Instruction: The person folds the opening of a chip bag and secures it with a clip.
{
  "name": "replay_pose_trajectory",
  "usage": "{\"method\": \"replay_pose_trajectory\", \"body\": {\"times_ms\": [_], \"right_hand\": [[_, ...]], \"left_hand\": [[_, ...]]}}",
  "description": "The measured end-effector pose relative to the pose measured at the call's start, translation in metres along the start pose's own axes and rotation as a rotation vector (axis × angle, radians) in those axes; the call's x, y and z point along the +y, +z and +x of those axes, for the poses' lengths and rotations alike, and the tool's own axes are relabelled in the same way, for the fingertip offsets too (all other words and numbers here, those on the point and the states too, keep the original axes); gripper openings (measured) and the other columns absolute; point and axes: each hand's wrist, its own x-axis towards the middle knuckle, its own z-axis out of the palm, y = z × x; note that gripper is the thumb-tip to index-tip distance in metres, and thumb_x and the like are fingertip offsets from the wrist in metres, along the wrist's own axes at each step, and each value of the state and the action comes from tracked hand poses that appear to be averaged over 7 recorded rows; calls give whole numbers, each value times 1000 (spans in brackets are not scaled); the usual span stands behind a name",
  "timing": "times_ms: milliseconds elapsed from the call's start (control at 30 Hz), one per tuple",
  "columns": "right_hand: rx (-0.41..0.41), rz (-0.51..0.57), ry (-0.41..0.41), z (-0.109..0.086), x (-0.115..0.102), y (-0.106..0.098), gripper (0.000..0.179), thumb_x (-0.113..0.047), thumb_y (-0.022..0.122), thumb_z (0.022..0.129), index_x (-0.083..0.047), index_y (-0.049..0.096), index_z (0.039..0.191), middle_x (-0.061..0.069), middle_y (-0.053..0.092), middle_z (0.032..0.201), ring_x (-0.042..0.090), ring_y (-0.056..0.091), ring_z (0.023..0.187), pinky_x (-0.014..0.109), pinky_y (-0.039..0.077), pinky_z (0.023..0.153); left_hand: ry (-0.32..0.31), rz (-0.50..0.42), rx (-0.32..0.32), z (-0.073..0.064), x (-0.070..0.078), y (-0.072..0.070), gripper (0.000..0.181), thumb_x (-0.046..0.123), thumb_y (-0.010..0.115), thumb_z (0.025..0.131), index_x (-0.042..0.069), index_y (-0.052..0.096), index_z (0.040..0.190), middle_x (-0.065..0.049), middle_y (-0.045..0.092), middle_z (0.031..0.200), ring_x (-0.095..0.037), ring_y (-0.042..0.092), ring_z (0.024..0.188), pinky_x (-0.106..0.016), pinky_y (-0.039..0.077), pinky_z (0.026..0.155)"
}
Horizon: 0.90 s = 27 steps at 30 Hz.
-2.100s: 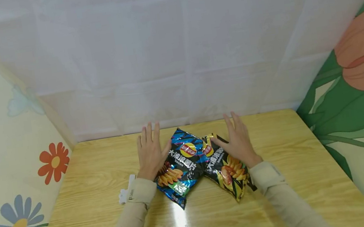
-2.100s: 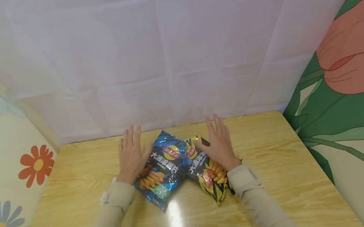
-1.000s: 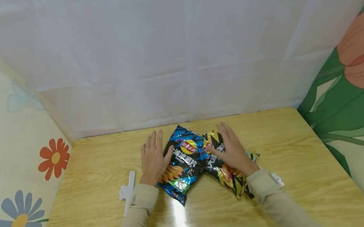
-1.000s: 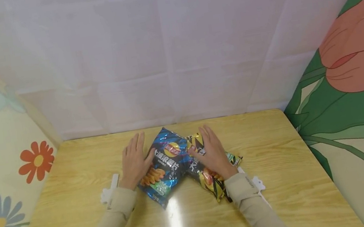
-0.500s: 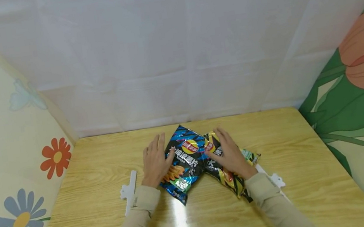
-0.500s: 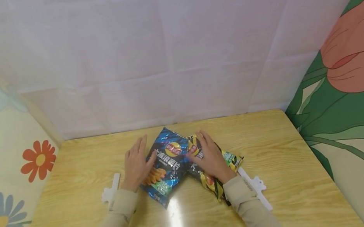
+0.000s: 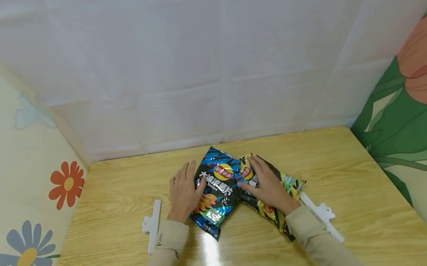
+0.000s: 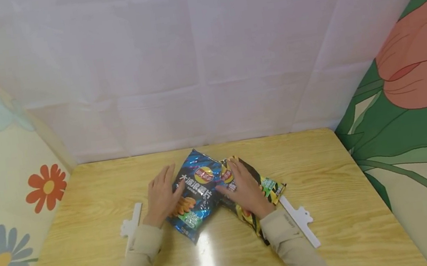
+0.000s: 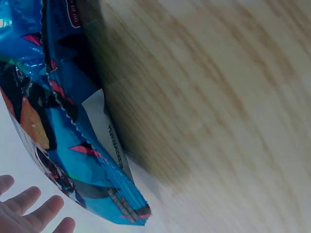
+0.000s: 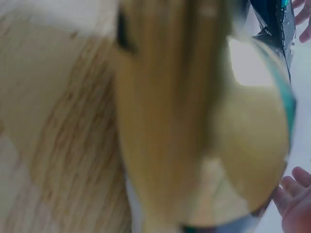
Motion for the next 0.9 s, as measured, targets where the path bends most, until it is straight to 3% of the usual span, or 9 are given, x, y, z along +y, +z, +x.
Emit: {"method": "replay_pose_trajectory", "body": {"times_ms": [367,900], "right_hand": [[7,5,-35,-1,1,8,89,-56,63,91,-6,27,155,18,30,159,39,31,145,62,32,113],[-42,25,-1,-4,-4,14,87,-53,64,92,-7,26,156,21,26,161,43,28,147,65,30,112]], "left_hand": [[-20,-28,-28,-3,-1,2,63,45,51,100,10,41,151,-19,49,147,-39,49,133,-58,38,108],[-34,-43,-56,-7,-4,6,63,47,49,101,9,41,150,-19,50,146,-39,50,132,-57,39,107]]}}
